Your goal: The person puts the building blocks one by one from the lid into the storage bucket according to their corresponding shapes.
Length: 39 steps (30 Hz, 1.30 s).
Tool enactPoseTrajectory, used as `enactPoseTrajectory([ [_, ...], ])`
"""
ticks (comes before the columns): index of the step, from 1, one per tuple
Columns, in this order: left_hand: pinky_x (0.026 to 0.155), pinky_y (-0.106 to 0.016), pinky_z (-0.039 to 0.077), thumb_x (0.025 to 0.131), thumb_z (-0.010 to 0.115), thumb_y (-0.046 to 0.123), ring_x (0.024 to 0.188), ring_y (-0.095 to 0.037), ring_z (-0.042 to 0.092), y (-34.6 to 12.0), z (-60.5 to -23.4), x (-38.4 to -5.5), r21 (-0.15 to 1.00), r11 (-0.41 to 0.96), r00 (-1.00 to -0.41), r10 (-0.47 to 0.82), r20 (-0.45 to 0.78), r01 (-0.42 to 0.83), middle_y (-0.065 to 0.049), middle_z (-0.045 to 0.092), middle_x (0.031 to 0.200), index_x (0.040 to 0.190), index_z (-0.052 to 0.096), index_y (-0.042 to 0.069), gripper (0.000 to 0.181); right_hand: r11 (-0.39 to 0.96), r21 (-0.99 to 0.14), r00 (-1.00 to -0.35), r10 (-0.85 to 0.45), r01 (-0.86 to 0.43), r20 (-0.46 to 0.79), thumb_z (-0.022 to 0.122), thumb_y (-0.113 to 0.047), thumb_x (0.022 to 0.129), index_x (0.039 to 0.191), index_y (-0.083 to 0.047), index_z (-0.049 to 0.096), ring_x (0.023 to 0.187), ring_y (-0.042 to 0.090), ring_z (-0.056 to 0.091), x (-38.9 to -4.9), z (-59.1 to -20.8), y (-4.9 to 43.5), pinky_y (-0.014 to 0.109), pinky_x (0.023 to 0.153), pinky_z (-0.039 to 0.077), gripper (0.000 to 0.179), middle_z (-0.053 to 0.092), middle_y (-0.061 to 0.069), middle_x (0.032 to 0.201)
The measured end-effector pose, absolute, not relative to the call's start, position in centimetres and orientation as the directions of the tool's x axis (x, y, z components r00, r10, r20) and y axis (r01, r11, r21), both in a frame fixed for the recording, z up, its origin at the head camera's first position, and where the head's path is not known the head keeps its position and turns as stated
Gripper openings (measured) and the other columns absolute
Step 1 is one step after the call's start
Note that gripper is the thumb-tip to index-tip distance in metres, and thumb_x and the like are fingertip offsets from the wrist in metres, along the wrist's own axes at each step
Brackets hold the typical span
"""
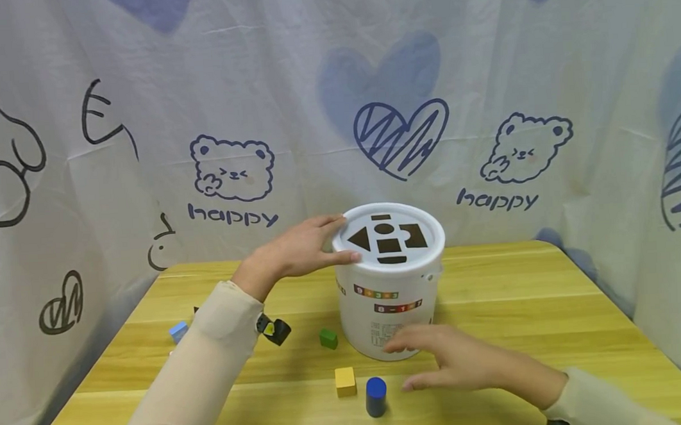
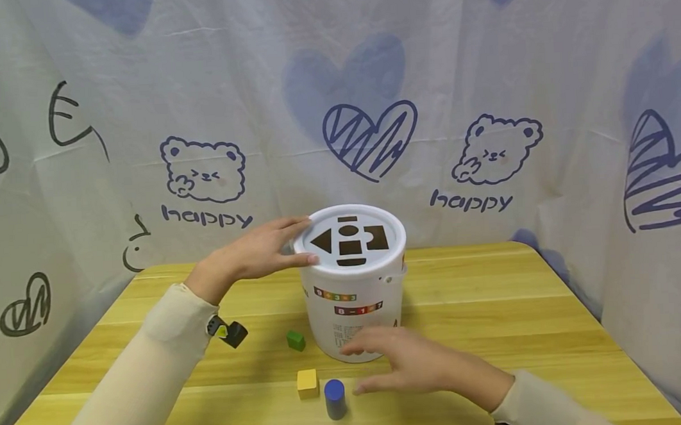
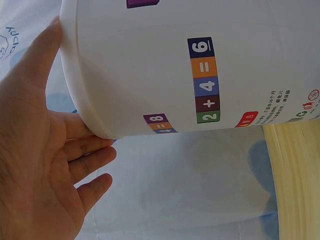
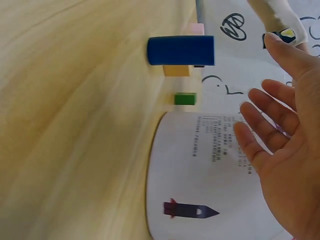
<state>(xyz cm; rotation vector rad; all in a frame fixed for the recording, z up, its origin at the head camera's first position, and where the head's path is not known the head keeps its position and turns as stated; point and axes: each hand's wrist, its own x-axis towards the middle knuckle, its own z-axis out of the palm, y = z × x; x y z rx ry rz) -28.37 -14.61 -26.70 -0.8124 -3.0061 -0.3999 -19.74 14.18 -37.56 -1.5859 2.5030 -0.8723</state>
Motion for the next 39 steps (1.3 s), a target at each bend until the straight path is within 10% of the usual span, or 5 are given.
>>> enactPoseTrajectory([
  [12, 0.115, -0.051, 0.025, 0.082, 0.046, 0.081, 0.143, -0.03, 0.027, -14.6, -26.7, -28.4, 0.238, 0.832, -0.863, 0.5, 0.071, 0.502, -0.008, 0.026, 0.159, 0.156, 0.027, 0.014, 0.102, 0.383, -0.545, -0.52, -0.846, -0.746, 0.116, 0.069, -0.045, 0.089, 0.137, -0.013, 0.055, 0.112, 0.013, 0.058, -20.0, -40.0, 12.9, 0.036, 0.096, 0.05, 0.059, 0.059, -0.003, 0.129],
  [39, 0.115, -0.052, 0.025, 0.079, 0.045, 0.084, 0.143, -0.029, 0.027, -14.6, -26.9, -28.5, 0.25, 0.835, -0.87, 0.488, 0.071, 0.49, -0.006, 0.026, 0.159, 0.156, 0.028, 0.016, 0.104, 0.261, -0.49, -0.392, -0.901, -0.832, 0.185, 0.06, -0.042, 0.096, 0.122, -0.012, 0.065, 0.102, 0.003, 0.061, -19.9, -41.6, 10.8, 0.022, 0.09, 0.051, 0.039, 0.066, -0.011, 0.113],
])
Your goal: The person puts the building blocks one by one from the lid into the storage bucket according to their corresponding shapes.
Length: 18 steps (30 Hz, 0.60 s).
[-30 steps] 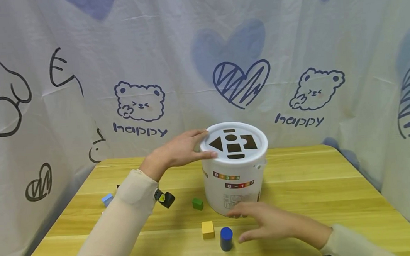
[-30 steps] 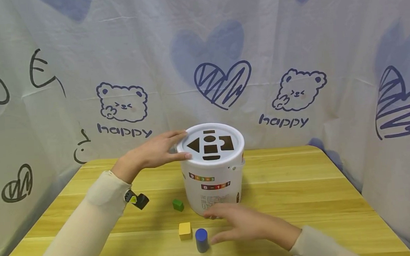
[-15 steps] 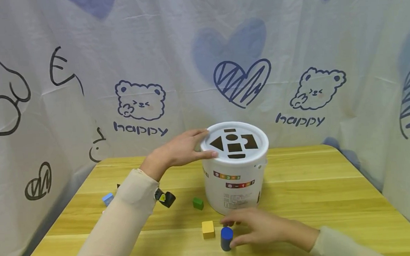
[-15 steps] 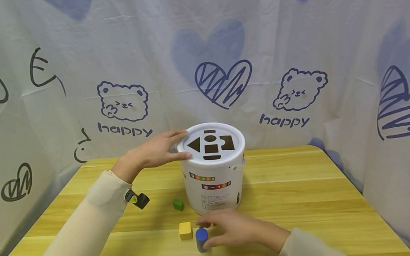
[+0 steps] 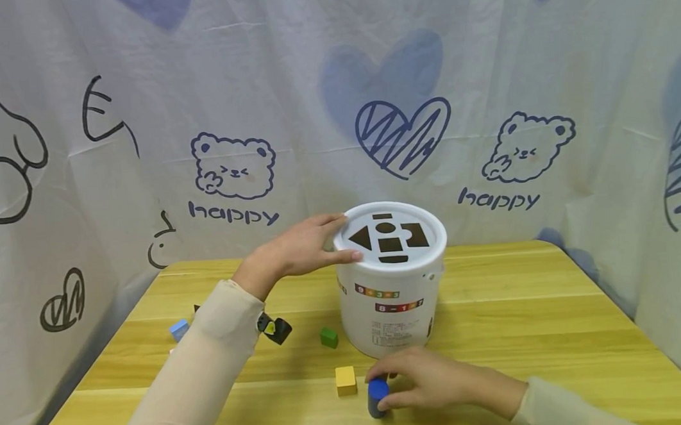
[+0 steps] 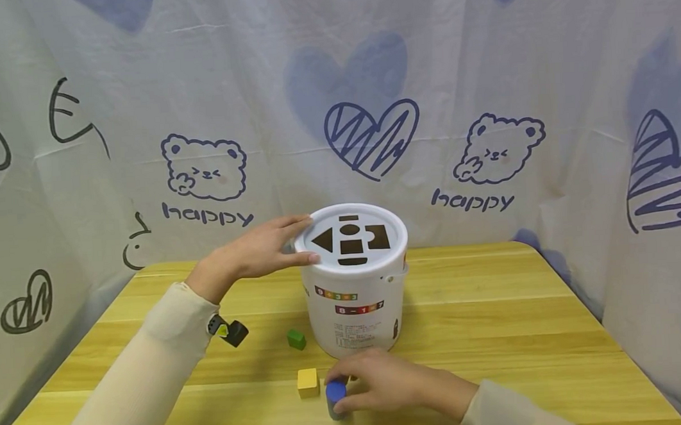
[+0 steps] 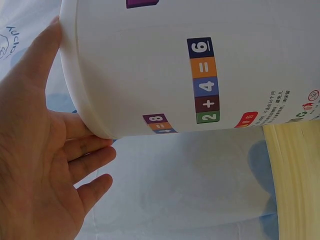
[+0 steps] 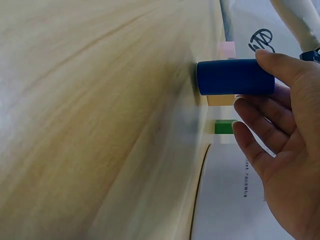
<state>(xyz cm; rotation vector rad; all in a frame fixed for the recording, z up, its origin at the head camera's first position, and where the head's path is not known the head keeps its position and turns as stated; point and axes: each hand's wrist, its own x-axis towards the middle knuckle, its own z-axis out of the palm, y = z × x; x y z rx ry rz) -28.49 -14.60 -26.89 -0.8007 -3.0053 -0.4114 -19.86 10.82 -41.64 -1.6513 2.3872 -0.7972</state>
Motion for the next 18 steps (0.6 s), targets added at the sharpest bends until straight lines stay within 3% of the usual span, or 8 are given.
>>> enactPoseTrajectory([
  [18, 0.115, -0.051, 0.025, 0.08, 0.044, 0.083, 0.143, -0.029, 0.027, -14.6, -26.7, -28.5, 0.243, 0.829, -0.862, 0.5, 0.077, 0.503, -0.005, 0.027, 0.159, 0.155, 0.028, 0.015, 0.102, 0.297, -0.523, -0.42, -0.898, -0.799, 0.131, 0.057, -0.043, 0.098, 0.125, -0.019, 0.065, 0.11, 0.004, 0.059, -19.5, -37.7, 11.6, 0.03, 0.097, 0.05, 0.037, 0.066, -0.008, 0.12],
])
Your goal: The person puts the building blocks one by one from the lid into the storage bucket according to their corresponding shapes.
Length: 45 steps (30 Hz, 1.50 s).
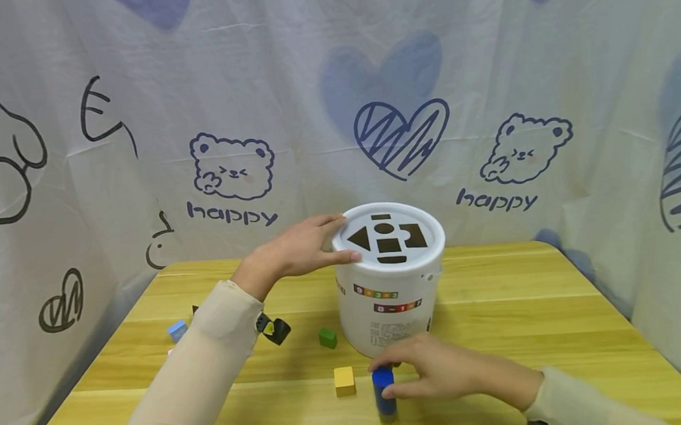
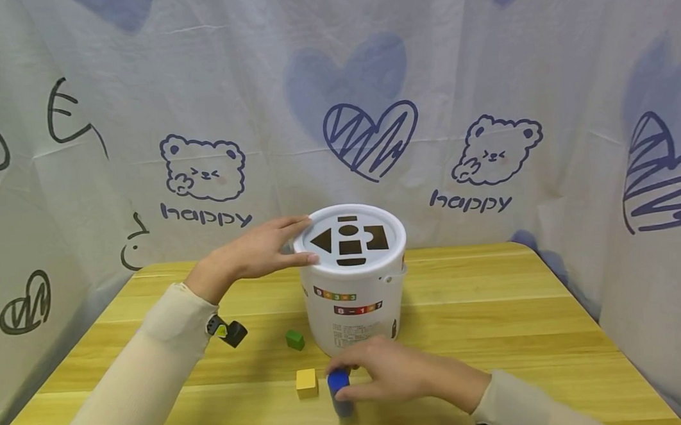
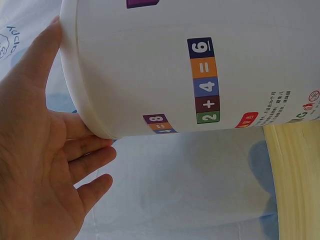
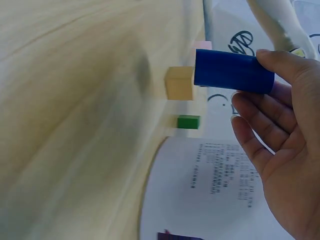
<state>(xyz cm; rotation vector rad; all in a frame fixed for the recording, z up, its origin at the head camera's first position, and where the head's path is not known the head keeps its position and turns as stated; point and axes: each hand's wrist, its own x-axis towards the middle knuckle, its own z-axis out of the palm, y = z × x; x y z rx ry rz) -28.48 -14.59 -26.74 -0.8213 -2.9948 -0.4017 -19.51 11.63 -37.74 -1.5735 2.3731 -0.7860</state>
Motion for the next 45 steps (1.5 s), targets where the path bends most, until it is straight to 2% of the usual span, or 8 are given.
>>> enactPoseTrajectory([
  [7, 0.115, -0.05, 0.025, 0.08, 0.044, 0.084, 0.143, -0.028, 0.027, -14.6, -26.8, -28.5, 0.245, 0.829, -0.863, 0.498, 0.081, 0.502, -0.006, 0.027, 0.159, 0.155, 0.028, 0.015, 0.103, 0.227, -0.497, -0.386, -0.889, -0.837, 0.244, 0.062, -0.035, 0.097, 0.124, -0.016, 0.064, 0.107, 0.007, 0.062, -19.6, -35.6, 11.9, 0.027, 0.092, 0.053, 0.033, 0.067, -0.007, 0.115],
  [12, 0.115, -0.051, 0.025, 0.08, 0.045, 0.083, 0.143, -0.029, 0.028, -14.6, -26.8, -28.4, 0.247, 0.827, -0.861, 0.501, 0.082, 0.505, -0.006, 0.027, 0.159, 0.155, 0.028, 0.015, 0.103, 0.197, -0.442, -0.358, -0.878, -0.875, 0.318, 0.063, -0.031, 0.097, 0.122, -0.014, 0.065, 0.104, 0.008, 0.063, -19.8, -34.0, 12.0, 0.032, 0.092, 0.053, 0.03, 0.067, -0.006, 0.114],
  [22, 0.115, -0.05, 0.026, 0.081, 0.045, 0.083, 0.143, -0.029, 0.028, -14.6, -26.8, -28.5, 0.243, 0.826, -0.859, 0.505, 0.082, 0.509, -0.006, 0.028, 0.159, 0.155, 0.029, 0.014, 0.102, 0.233, -0.42, -0.388, -0.861, -0.877, 0.33, 0.063, -0.029, 0.097, 0.127, -0.017, 0.062, 0.11, 0.013, 0.061, -19.9, -30.9, 12.5, 0.037, 0.093, 0.053, 0.032, 0.066, -0.002, 0.121],
  [29, 0.115, -0.05, 0.026, 0.082, 0.046, 0.081, 0.143, -0.029, 0.028, -14.6, -26.7, -28.5, 0.242, 0.823, -0.856, 0.511, 0.084, 0.515, -0.006, 0.028, 0.158, 0.155, 0.029, 0.014, 0.101, 0.191, -0.399, -0.348, -0.86, -0.897, 0.373, 0.066, -0.02, 0.095, 0.126, -0.013, 0.063, 0.107, 0.016, 0.062, -20.4, -28.8, 12.7, 0.034, 0.086, 0.057, 0.031, 0.066, 0.005, 0.122],
  [35, 0.114, -0.051, 0.027, 0.081, 0.045, 0.082, 0.142, -0.029, 0.029, -14.7, -26.8, -28.6, 0.249, 0.821, -0.856, 0.51, 0.083, 0.513, -0.006, 0.029, 0.158, 0.155, 0.029, 0.014, 0.102, 0.259, -0.409, -0.414, -0.839, -0.875, 0.354, 0.067, -0.02, 0.095, 0.126, -0.01, 0.063, 0.104, 0.013, 0.063, -20.6, -26.9, 13.2, 0.036, 0.084, 0.057, 0.033, 0.066, 0.002, 0.121],
  [38, 0.114, -0.052, 0.027, 0.081, 0.044, 0.083, 0.142, -0.03, 0.029, -14.6, -26.8, -28.6, 0.248, 0.822, -0.857, 0.51, 0.08, 0.512, -0.006, 0.028, 0.158, 0.155, 0.029, 0.015, 0.102, 0.296, -0.402, -0.449, -0.814, -0.866, 0.369, 0.069, -0.019, 0.093, 0.125, -0.01, 0.064, 0.1, 0.011, 0.064, -20.7, -25.8, 13.6, 0.039, 0.082, 0.058, 0.034, 0.068, -0.003, 0.114],
  [42, 0.114, -0.052, 0.026, 0.08, 0.044, 0.083, 0.143, -0.03, 0.028, -14.6, -26.8, -28.6, 0.249, 0.825, -0.859, 0.506, 0.076, 0.508, -0.007, 0.027, 0.159, 0.155, 0.028, 0.016, 0.102, 0.297, -0.388, -0.454, -0.786, -0.873, 0.42, 0.071, -0.015, 0.091, 0.124, -0.01, 0.065, 0.093, 0.009, 0.064, -21.2, -24.5, 14.0, 0.041, 0.078, 0.059, 0.033, 0.068, -0.007, 0.105],
  [45, 0.114, -0.053, 0.025, 0.08, 0.044, 0.083, 0.143, -0.03, 0.028, -14.6, -26.8, -28.6, 0.25, 0.825, -0.86, 0.506, 0.074, 0.507, -0.007, 0.027, 0.159, 0.156, 0.028, 0.015, 0.103, 0.278, -0.366, -0.431, -0.778, -0.888, 0.456, 0.071, -0.011, 0.09, 0.122, -0.01, 0.065, 0.091, 0.009, 0.065, -21.7, -23.8, 14.2, 0.041, 0.077, 0.059, 0.033, 0.069, -0.006, 0.103],
])
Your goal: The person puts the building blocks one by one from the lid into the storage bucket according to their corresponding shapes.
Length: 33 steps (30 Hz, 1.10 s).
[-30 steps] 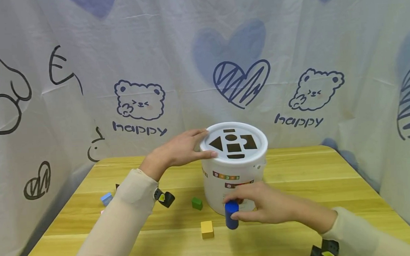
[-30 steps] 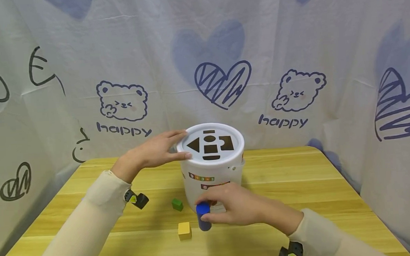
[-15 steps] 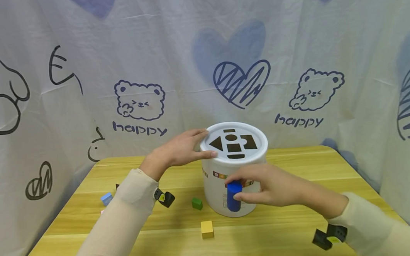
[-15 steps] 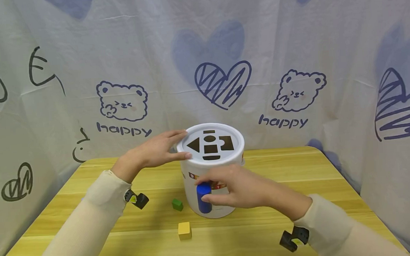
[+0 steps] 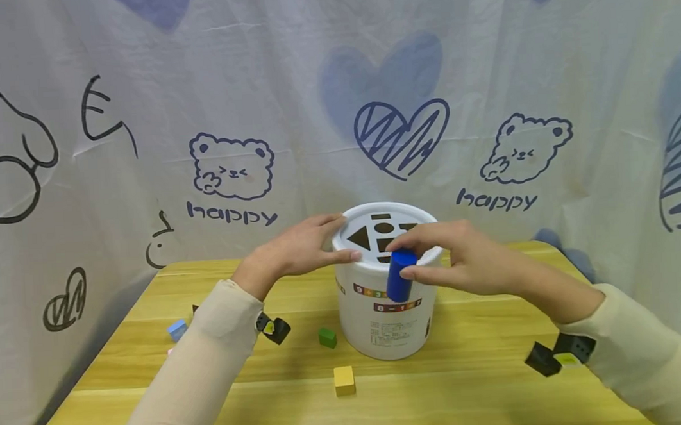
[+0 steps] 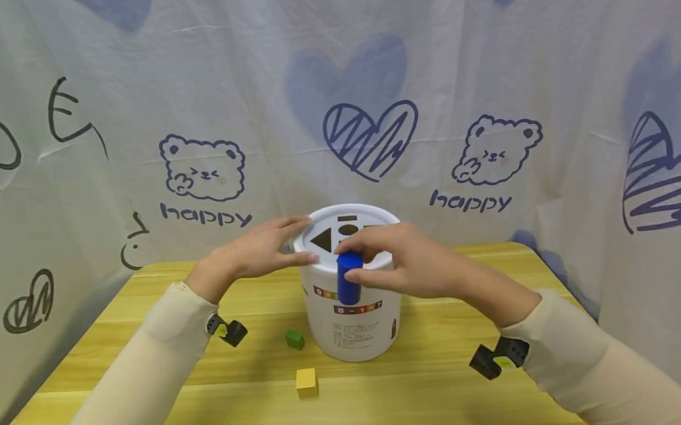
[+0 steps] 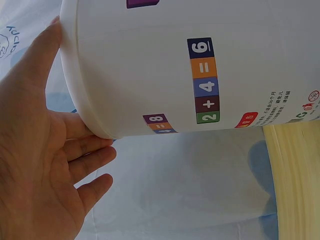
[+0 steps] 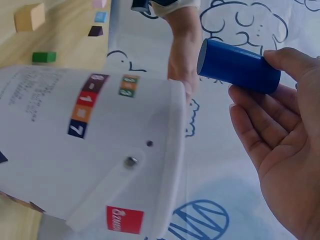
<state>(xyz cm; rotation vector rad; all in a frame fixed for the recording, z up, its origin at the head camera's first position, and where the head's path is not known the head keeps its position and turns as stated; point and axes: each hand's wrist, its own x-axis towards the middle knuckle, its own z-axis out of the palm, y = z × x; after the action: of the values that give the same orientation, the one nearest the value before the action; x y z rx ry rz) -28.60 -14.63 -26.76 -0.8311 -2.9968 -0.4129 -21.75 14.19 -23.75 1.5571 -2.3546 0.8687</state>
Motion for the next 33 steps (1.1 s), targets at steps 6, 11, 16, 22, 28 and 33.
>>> enactPoseTrajectory([
  [6, 0.115, -0.052, 0.025, 0.08, 0.043, 0.084, 0.143, -0.03, 0.027, -14.7, -26.8, -28.5, 0.246, 0.826, -0.86, 0.505, 0.073, 0.507, -0.006, 0.026, 0.159, 0.156, 0.028, 0.016, 0.103, 0.305, -0.331, -0.437, -0.765, -0.893, 0.474, 0.071, -0.01, 0.09, 0.121, -0.011, 0.066, 0.091, 0.008, 0.066, -22.5, -22.3, 14.4, 0.036, 0.077, 0.058, 0.031, 0.071, -0.008, 0.1],
  [11, 0.116, -0.05, 0.025, 0.081, 0.043, 0.083, 0.143, -0.029, 0.028, -14.7, -26.7, -28.5, 0.238, 0.819, -0.851, 0.519, 0.081, 0.522, -0.007, 0.028, 0.159, 0.155, 0.029, 0.014, 0.102, 0.401, -0.39, -0.546, -0.73, -0.829, 0.41, 0.07, -0.017, 0.093, 0.123, -0.012, 0.066, 0.099, 0.017, 0.068, -23.4, -20.9, 14.3, 0.049, 0.09, 0.053, 0.031, 0.072, -0.006, 0.099],
  [16, 0.115, -0.05, 0.025, 0.081, 0.043, 0.083, 0.143, -0.028, 0.029, -14.7, -26.7, -28.4, 0.227, 0.824, -0.853, 0.516, 0.074, 0.519, -0.006, 0.028, 0.159, 0.155, 0.028, 0.015, 0.102, 0.459, -0.451, -0.624, -0.703, -0.765, 0.343, 0.067, -0.022, 0.095, 0.125, -0.011, 0.064, 0.102, 0.024, 0.067, -24.9, -20.0, 14.0, 0.053, 0.091, 0.052, 0.032, 0.072, 0.001, 0.105],
  [22, 0.115, -0.05, 0.026, 0.08, 0.042, 0.085, 0.142, -0.028, 0.029, -14.9, -26.7, -28.5, 0.226, 0.824, -0.852, 0.517, 0.075, 0.52, -0.005, 0.028, 0.159, 0.155, 0.028, 0.016, 0.103, 0.517, -0.421, -0.655, -0.683, -0.746, 0.323, 0.065, -0.024, 0.096, 0.126, -0.01, 0.063, 0.097, 0.021, 0.067, -26.9, -19.6, 13.2, 0.048, 0.087, 0.054, 0.033, 0.071, 0.001, 0.1],
  [28, 0.115, -0.051, 0.026, 0.079, 0.042, 0.085, 0.142, -0.029, 0.029, -14.9, -26.7, -28.4, 0.242, 0.823, -0.855, 0.513, 0.072, 0.514, -0.006, 0.028, 0.159, 0.156, 0.027, 0.016, 0.104, 0.572, -0.409, -0.697, -0.647, -0.711, 0.308, 0.066, -0.026, 0.096, 0.125, -0.01, 0.063, 0.091, 0.018, 0.066, -28.9, -19.7, 12.4, 0.043, 0.082, 0.055, 0.033, 0.07, 0.0, 0.097],
  [33, 0.115, -0.05, 0.026, 0.079, 0.043, 0.085, 0.142, -0.029, 0.029, -14.9, -26.7, -28.5, 0.245, 0.823, -0.857, 0.511, 0.073, 0.512, -0.006, 0.027, 0.159, 0.156, 0.027, 0.017, 0.104, 0.605, -0.41, -0.726, -0.624, -0.683, 0.288, 0.066, -0.027, 0.095, 0.124, -0.012, 0.064, 0.088, 0.019, 0.067, -30.3, -19.9, 12.1, 0.041, 0.079, 0.055, 0.032, 0.071, 0.001, 0.096],
])
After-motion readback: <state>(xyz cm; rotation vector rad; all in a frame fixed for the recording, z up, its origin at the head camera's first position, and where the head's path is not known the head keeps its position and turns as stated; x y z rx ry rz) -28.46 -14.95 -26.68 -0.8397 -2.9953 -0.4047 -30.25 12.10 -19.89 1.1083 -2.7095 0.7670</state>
